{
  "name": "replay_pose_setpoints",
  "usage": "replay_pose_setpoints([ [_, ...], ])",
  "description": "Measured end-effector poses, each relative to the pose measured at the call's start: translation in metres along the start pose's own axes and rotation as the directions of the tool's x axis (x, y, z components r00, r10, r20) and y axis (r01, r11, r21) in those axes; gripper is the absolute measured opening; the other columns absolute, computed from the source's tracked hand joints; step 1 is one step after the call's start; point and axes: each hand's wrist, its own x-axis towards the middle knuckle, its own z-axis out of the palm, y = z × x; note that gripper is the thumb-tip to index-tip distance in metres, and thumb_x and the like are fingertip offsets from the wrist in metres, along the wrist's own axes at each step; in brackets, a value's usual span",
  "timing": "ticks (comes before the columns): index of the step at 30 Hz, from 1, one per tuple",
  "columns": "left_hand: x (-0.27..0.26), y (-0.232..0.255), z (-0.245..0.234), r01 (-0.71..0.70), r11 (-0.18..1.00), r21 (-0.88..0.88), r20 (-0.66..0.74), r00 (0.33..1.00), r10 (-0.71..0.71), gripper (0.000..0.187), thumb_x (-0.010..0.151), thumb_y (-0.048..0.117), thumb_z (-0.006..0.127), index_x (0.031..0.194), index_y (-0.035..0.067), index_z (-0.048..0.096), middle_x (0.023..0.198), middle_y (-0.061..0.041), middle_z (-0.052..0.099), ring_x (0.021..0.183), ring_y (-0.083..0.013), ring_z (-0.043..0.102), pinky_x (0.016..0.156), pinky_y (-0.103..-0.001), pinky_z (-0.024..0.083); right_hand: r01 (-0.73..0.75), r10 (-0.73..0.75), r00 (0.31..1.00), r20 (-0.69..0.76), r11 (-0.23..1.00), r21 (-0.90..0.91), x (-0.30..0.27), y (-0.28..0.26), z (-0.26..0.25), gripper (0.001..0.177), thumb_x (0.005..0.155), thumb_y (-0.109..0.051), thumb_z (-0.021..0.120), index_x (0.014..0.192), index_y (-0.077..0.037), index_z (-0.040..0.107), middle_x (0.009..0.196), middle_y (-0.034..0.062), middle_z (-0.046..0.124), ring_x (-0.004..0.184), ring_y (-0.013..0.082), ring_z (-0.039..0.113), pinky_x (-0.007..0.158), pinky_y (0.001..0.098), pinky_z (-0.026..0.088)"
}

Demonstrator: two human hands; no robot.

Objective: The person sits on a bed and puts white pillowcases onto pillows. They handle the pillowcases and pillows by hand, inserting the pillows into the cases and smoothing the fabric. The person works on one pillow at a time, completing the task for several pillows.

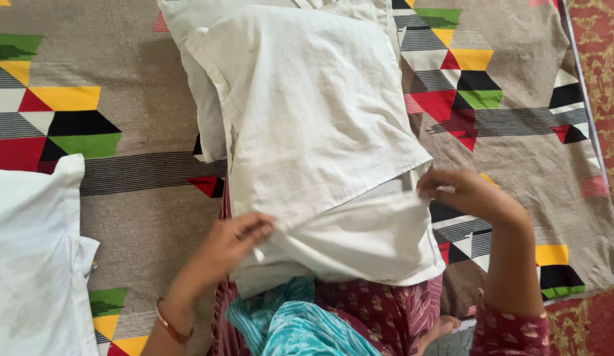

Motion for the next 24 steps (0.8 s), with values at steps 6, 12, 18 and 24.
replay_pose_setpoints([
  [6,0.029,0.018,-0.003,0.045,0.907,0.419,-0.492,0.85,0.186,0.027,0.105,0.028,0.052,0.117,0.013,0.071,0.104,-0.01,0.074,0.093,-0.0295,0.071,0.082,-0.043,0.055,0.077,-0.149,0.873,-0.464,0.982,-0.17,0.043,0.011,0.019,0.016,0.1,-0.014,0.065,0.109,-0.003,0.073,0.101,0.0144,0.073,0.097,0.0248,0.067,0.083,0.0391,0.053],
  [12,0.046,0.023,0.015,-0.16,0.919,0.359,-0.402,0.863,0.307,0.035,0.091,0.032,0.067,0.113,0.005,0.069,0.107,-0.015,0.071,0.094,-0.0332,0.069,0.08,-0.044,0.054,0.04,-0.033,0.965,-0.258,0.999,0.021,0.042,0.051,0.042,0.035,0.087,-0.019,0.073,0.116,-0.001,0.066,0.102,0.0144,0.072,0.09,0.0235,0.067,0.079,0.0383,0.053],
  [18,0.045,0.035,-0.024,0.108,0.913,0.393,0.047,0.989,-0.138,0.033,0.09,0.039,0.07,0.112,0.013,0.07,0.101,-0.007,0.074,0.092,-0.0239,0.073,0.086,-0.039,0.057,0.071,-0.054,0.997,-0.063,0.948,0.312,0.031,0.069,0.038,0.034,0.088,-0.024,0.072,0.115,-0.005,0.07,0.102,0.0083,0.071,0.094,0.0198,0.067,0.079,0.0341,0.054],
  [24,0.069,0.02,-0.027,-0.108,0.847,0.52,-0.458,0.802,0.383,0.041,0.093,0.036,0.065,0.117,0.002,0.069,0.108,-0.017,0.069,0.094,-0.0296,0.069,0.083,-0.041,0.055,-0.092,0.12,0.963,-0.242,0.988,0.127,0.046,0.007,0.044,0.025,0.097,-0.027,0.064,0.112,-0.008,0.071,0.099,0.008,0.07,0.078,0.0276,0.066,0.071,0.0399,0.054],
])
